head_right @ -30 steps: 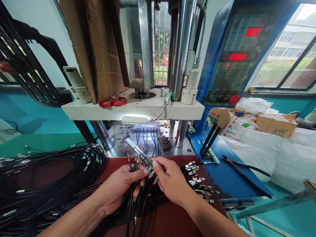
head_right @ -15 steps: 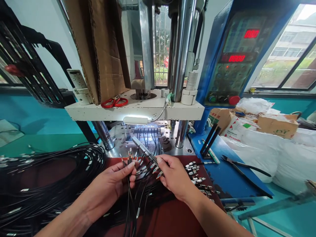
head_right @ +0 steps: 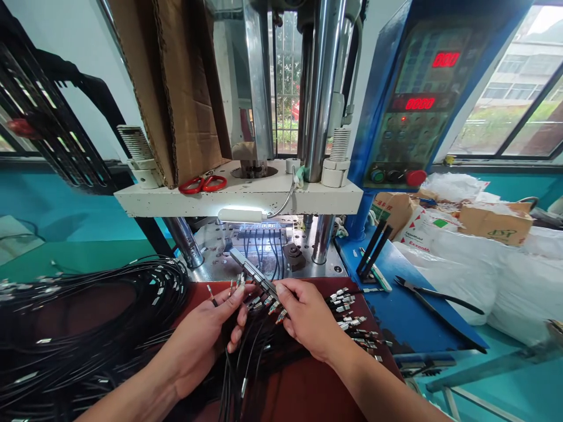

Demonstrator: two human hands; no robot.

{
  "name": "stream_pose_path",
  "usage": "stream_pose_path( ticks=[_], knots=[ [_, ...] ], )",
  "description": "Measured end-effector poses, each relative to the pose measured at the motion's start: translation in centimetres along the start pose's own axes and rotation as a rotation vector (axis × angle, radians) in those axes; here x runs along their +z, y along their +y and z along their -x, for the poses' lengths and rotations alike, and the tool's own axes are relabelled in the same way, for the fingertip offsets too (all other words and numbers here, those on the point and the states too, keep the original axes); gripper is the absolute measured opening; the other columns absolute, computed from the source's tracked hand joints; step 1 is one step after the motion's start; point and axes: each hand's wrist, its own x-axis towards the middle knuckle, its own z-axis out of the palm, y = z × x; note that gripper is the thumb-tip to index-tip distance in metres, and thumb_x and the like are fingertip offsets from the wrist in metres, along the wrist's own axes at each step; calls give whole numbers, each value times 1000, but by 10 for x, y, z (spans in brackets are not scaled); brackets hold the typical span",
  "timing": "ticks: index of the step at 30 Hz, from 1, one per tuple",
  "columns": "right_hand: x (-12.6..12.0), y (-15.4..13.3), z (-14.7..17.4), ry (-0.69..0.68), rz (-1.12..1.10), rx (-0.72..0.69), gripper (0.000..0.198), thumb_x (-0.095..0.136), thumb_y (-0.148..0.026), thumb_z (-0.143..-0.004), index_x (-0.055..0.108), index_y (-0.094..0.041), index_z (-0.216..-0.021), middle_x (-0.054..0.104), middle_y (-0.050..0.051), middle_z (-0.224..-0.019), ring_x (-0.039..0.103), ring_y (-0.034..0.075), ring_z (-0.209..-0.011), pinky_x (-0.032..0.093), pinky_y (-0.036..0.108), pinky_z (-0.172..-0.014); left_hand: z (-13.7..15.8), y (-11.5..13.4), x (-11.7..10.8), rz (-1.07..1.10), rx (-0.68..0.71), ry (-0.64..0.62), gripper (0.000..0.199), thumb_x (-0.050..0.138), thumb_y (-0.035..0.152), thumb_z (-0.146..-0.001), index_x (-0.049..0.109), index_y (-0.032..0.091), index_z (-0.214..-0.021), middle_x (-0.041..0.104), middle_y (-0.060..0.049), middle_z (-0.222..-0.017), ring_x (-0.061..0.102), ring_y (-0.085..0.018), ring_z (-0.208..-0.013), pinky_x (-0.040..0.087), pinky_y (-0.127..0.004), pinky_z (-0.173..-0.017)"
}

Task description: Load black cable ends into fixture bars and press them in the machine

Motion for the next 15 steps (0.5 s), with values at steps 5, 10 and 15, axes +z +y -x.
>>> stream_pose_path(
  ticks=[5,10,15],
  knots=[
    [0,1,-1,0,-19,26,37,55,-49,-87,66,-20,-107,47,-5,-57,32,3,-39,19,12,-32,-1,-3,3,-156,13,-3,22,56,40,-85,49,20,-83,49,6,-60,37,-5,-37,27,-16,-32],
    [0,2,1,-26,-35,9,36,55,-48,-87,66,-20,-107,45,-5,-56,32,3,-39,18,12,-32,-2,-4,5,-224,-17,-25,17,55,35,-85,49,19,-81,45,7,-55,37,-6,-36,30,-17,-32],
    [0,1,1,-30,-11,-25,39,55,-48,-87,66,-18,-108,44,-6,-53,32,4,-39,20,13,-32,-4,-3,4,-207,-23,-41,20,58,37,-82,49,19,-77,45,7,-55,36,-6,-36,29,-16,-32]
  ],
)
